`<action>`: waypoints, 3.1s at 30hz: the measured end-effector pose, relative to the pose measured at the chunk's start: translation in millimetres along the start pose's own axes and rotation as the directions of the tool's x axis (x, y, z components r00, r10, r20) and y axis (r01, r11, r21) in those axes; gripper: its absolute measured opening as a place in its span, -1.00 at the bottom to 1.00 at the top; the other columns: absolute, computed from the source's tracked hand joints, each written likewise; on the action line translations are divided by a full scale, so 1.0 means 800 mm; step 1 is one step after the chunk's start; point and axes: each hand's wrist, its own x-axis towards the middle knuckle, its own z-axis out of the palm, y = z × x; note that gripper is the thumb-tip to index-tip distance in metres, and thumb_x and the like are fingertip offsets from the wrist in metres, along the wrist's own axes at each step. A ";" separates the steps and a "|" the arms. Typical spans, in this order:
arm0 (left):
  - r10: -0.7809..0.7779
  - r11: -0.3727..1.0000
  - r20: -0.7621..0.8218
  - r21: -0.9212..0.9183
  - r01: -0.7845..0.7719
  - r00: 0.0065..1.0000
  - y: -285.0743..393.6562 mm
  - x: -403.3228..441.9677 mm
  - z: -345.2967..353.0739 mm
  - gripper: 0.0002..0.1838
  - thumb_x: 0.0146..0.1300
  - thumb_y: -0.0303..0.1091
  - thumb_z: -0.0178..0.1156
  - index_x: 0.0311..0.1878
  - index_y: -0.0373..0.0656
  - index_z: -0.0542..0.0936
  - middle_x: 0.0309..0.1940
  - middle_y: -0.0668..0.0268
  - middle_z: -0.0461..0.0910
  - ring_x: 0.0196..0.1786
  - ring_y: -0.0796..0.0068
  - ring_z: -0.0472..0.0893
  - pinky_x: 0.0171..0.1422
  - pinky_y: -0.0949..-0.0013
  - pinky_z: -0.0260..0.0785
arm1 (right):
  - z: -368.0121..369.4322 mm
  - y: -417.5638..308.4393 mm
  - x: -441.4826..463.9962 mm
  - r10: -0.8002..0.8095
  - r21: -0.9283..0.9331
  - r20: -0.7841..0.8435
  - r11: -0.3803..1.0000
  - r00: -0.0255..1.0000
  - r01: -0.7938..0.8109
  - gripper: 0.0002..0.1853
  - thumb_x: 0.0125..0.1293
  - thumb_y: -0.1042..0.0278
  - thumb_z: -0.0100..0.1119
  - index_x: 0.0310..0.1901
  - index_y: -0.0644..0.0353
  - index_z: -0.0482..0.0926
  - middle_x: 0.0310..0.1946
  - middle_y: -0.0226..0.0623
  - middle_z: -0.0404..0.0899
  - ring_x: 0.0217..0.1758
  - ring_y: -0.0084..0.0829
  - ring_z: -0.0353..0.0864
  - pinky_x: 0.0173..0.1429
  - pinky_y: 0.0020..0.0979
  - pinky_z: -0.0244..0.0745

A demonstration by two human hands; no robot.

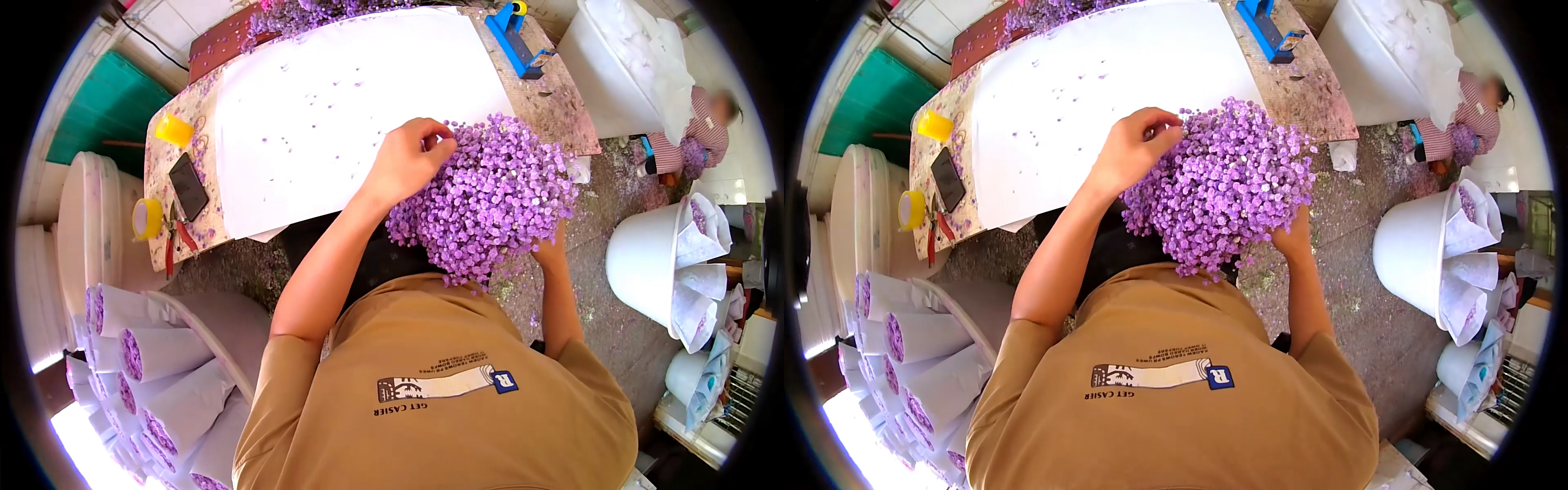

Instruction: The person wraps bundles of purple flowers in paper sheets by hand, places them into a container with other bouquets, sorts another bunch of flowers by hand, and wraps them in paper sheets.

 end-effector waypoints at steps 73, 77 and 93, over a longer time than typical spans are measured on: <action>0.142 0.986 0.035 0.082 -0.144 0.989 -0.034 0.030 0.012 -0.93 0.30 -0.49 0.24 -0.20 -0.26 0.66 -0.38 0.36 0.52 -0.34 0.46 0.48 -0.18 0.38 0.38 | 0.000 -0.029 0.003 0.029 0.171 -0.061 0.985 0.998 -0.018 -0.46 0.16 0.35 0.38 0.19 0.33 0.55 0.14 -0.13 0.65 0.24 -0.24 0.61 0.35 -0.23 0.44; -0.214 0.737 0.178 -0.616 0.279 0.960 -0.014 0.026 -0.017 -0.88 0.40 -0.37 0.13 -0.24 -0.21 0.53 -0.40 0.36 0.47 -0.47 0.56 0.30 -0.43 0.46 0.12 | 0.001 -0.027 0.001 0.024 0.168 -0.062 0.986 0.998 -0.013 -0.48 0.16 0.35 0.39 0.17 0.32 0.58 0.11 -0.15 0.68 0.20 -0.27 0.63 0.32 -0.24 0.46; -0.109 0.957 0.044 0.274 0.093 0.993 -0.025 0.029 -0.001 -0.79 0.18 -0.33 0.32 -0.17 -0.20 0.76 -0.29 0.12 0.72 -0.26 0.20 0.70 -0.08 0.22 0.52 | -0.001 -0.043 0.005 0.144 0.241 -0.058 0.962 0.988 -0.126 -0.49 0.15 0.37 0.41 0.16 0.31 0.59 0.09 -0.19 0.69 0.19 -0.33 0.64 0.32 -0.29 0.46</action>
